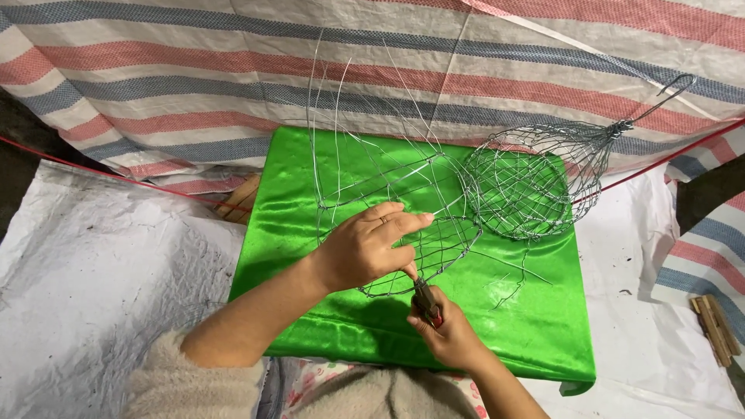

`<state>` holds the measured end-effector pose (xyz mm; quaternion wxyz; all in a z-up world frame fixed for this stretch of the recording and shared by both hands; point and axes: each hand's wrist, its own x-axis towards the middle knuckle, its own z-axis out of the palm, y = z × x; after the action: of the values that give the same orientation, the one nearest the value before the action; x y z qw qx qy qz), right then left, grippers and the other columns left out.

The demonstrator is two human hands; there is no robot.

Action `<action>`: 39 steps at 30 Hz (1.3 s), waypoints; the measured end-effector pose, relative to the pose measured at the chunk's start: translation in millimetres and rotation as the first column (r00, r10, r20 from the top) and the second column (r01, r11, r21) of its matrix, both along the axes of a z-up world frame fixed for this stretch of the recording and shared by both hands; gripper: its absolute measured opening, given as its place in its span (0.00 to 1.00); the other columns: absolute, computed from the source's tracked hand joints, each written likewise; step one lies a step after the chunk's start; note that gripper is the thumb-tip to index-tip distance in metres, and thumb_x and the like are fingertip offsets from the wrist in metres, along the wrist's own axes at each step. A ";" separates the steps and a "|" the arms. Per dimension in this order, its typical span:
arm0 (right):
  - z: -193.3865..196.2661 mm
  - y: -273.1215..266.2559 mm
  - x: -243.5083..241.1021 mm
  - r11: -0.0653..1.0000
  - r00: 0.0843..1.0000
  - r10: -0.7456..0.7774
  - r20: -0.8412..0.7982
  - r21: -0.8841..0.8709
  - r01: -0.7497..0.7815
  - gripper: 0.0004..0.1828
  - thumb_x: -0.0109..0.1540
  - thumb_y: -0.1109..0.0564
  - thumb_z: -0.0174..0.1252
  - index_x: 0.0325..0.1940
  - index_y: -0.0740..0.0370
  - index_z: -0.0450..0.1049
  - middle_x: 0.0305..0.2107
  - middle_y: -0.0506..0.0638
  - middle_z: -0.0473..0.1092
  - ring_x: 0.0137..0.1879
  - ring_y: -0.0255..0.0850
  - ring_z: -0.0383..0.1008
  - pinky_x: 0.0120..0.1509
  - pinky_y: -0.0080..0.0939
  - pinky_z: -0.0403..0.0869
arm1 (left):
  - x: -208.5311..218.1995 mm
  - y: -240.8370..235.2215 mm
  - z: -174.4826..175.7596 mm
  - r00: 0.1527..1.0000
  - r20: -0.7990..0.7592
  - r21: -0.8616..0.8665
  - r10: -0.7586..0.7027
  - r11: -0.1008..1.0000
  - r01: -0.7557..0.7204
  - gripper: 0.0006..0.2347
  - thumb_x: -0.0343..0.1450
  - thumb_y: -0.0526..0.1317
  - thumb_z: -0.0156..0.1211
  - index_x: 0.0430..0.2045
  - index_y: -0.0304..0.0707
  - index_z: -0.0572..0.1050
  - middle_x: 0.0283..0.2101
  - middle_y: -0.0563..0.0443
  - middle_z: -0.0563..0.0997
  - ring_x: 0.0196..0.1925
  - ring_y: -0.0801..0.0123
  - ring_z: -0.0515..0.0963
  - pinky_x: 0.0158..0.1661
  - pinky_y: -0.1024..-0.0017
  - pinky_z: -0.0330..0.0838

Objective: Assembling a wire frame structure by bending and cutting metal wires using pliers.

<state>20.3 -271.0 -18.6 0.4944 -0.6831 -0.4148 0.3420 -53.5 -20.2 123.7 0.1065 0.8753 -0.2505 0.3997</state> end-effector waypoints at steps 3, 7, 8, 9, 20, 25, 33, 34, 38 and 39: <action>-5.4 0.3 -0.6 0.997 0.995 -0.049 0.085 0.067 0.043 0.09 0.65 0.56 0.62 0.43 0.54 0.67 0.30 0.44 0.67 0.34 0.37 0.66 0.41 0.39 0.67 | 0.1 -2.8 -0.8 1.000 -0.003 -0.003 0.027 1.000 -0.027 0.18 0.72 0.45 0.73 0.18 0.36 0.73 0.57 0.35 0.77 0.48 0.49 0.83 0.58 0.52 0.78; -9.0 -4.8 -2.1 0.984 0.981 -0.174 0.084 0.051 0.170 0.08 0.62 0.62 0.60 0.41 0.54 0.67 0.25 0.42 0.63 0.30 0.34 0.60 0.36 0.38 0.64 | 2.5 -7.7 -2.6 0.999 0.015 -0.027 0.049 0.998 -0.048 0.18 0.71 0.47 0.73 0.17 0.36 0.73 0.56 0.35 0.78 0.49 0.48 0.83 0.58 0.52 0.78; -8.1 -5.6 -0.7 0.985 0.982 -0.171 0.083 0.022 0.170 0.08 0.62 0.62 0.60 0.41 0.54 0.67 0.25 0.42 0.64 0.29 0.35 0.60 0.36 0.38 0.64 | 3.3 -8.3 -3.1 0.997 0.020 -0.022 0.068 0.997 -0.067 0.18 0.72 0.48 0.73 0.17 0.37 0.73 0.56 0.36 0.78 0.49 0.47 0.83 0.59 0.53 0.78; -5.5 -6.6 1.0 0.985 0.982 -0.171 0.085 0.023 0.169 0.08 0.62 0.62 0.60 0.41 0.54 0.67 0.25 0.42 0.64 0.29 0.35 0.60 0.36 0.38 0.64 | 3.9 -8.9 -2.5 0.997 0.022 -0.022 0.068 0.997 -0.067 0.18 0.72 0.48 0.73 0.17 0.37 0.73 0.56 0.36 0.78 0.49 0.47 0.83 0.59 0.53 0.78; 40.7 -17.8 15.4 0.991 0.987 0.125 -0.097 0.055 -0.120 0.18 0.67 0.52 0.56 0.58 0.63 0.71 0.50 0.52 0.77 0.58 0.41 0.76 0.65 0.43 0.72 | 6.5 -20.3 -0.3 0.998 -0.048 -0.087 0.044 0.995 -0.048 0.17 0.72 0.45 0.71 0.19 0.32 0.74 0.56 0.32 0.77 0.54 0.50 0.82 0.59 0.47 0.77; 47.0 -18.8 18.6 0.980 0.968 0.196 -0.158 0.053 -0.190 0.23 0.67 0.46 0.55 0.62 0.62 0.70 0.53 0.52 0.76 0.59 0.41 0.74 0.64 0.44 0.71 | 6.9 -21.4 -5.0 0.993 -0.109 -0.130 0.038 0.990 -0.052 0.17 0.71 0.45 0.71 0.19 0.33 0.73 0.58 0.33 0.76 0.51 0.44 0.82 0.61 0.47 0.75; 51.8 -18.8 23.1 0.976 0.972 0.214 -0.103 -0.014 -0.216 0.18 0.68 0.47 0.54 0.56 0.59 0.71 0.46 0.47 0.74 0.51 0.38 0.73 0.58 0.40 0.70 | 1.9 -21.4 -3.2 0.995 -0.096 -0.107 0.035 0.993 -0.045 0.16 0.73 0.45 0.69 0.20 0.34 0.73 0.59 0.32 0.76 0.53 0.47 0.82 0.62 0.49 0.75; 53.6 -17.9 22.6 0.976 0.970 0.216 -0.109 -0.014 -0.219 0.16 0.68 0.47 0.54 0.54 0.58 0.71 0.43 0.46 0.73 0.47 0.37 0.71 0.54 0.38 0.70 | 1.0 -21.5 -2.9 0.995 -0.096 -0.112 0.027 0.993 -0.038 0.16 0.73 0.46 0.68 0.20 0.34 0.73 0.59 0.32 0.76 0.53 0.48 0.82 0.62 0.50 0.75; 60.4 -15.0 21.7 0.969 0.957 0.243 -0.155 -0.007 -0.248 0.11 0.68 0.48 0.54 0.47 0.57 0.72 0.37 0.44 0.69 0.38 0.36 0.65 0.44 0.37 0.67 | -3.5 -22.6 -1.2 0.995 -0.096 -0.106 0.027 0.994 -0.037 0.16 0.74 0.45 0.67 0.21 0.34 0.74 0.59 0.34 0.76 0.56 0.48 0.81 0.63 0.52 0.74; 61.8 -15.0 22.0 0.969 0.957 0.243 -0.157 -0.009 -0.248 0.11 0.68 0.48 0.54 0.47 0.57 0.72 0.37 0.44 0.69 0.38 0.36 0.65 0.44 0.37 0.67 | -3.9 -22.6 -1.2 0.995 -0.097 -0.108 0.027 0.994 -0.037 0.16 0.74 0.45 0.67 0.21 0.34 0.74 0.59 0.34 0.76 0.56 0.48 0.81 0.63 0.52 0.74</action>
<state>42.2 -285.9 43.2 0.4690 -0.6047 -0.4519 0.4584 -57.4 -42.8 122.5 0.1597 0.8902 -0.2088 0.3720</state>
